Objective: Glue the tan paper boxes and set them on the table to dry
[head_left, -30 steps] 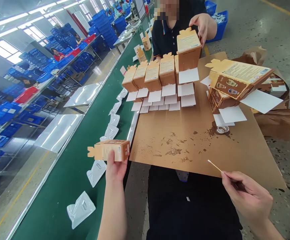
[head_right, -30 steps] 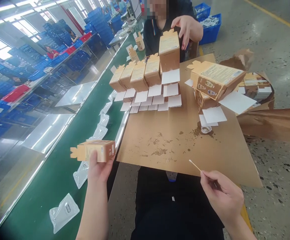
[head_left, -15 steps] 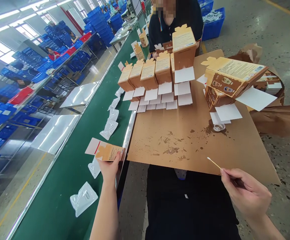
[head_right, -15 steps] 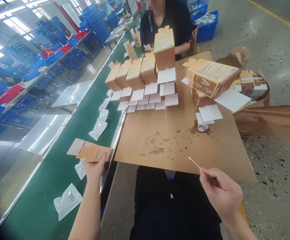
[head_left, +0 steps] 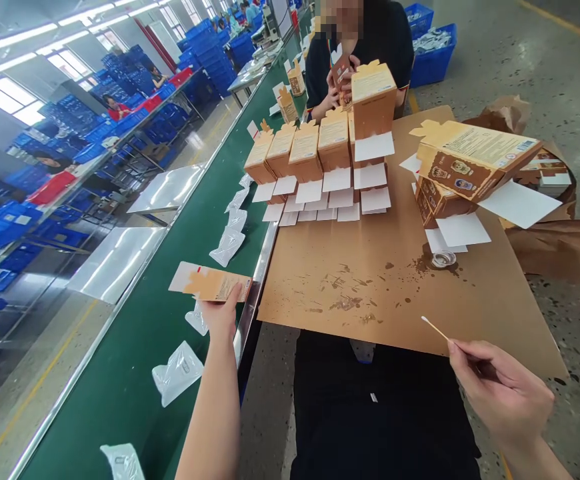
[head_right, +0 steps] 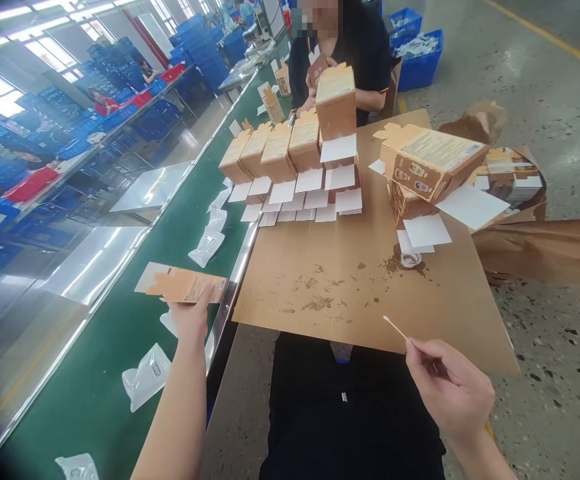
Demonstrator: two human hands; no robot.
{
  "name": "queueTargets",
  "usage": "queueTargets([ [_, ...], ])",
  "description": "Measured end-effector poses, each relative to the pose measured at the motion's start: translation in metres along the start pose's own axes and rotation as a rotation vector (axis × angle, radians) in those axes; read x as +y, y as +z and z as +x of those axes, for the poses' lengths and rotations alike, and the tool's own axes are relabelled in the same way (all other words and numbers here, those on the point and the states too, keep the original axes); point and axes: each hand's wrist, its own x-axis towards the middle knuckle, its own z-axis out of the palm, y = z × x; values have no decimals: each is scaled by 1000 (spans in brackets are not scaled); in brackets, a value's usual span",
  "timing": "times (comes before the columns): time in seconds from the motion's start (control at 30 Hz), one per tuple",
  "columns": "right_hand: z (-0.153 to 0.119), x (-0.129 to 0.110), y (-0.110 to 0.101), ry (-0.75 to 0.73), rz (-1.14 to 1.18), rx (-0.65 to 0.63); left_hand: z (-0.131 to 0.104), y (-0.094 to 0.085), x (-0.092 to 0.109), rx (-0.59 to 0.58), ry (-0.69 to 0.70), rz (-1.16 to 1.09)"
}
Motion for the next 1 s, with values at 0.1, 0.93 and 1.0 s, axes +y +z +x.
queueTargets([
  [0.1,-1,-1,2,15,-5,-2,16,9,-11,8,1,90],
  [0.93,0,-17,-20,122,-62,153,-93,231,195,-867,743,-225],
  [1.0,-5,-17,-25,139,-84,189,-104,265,230,-989,1032,-92],
])
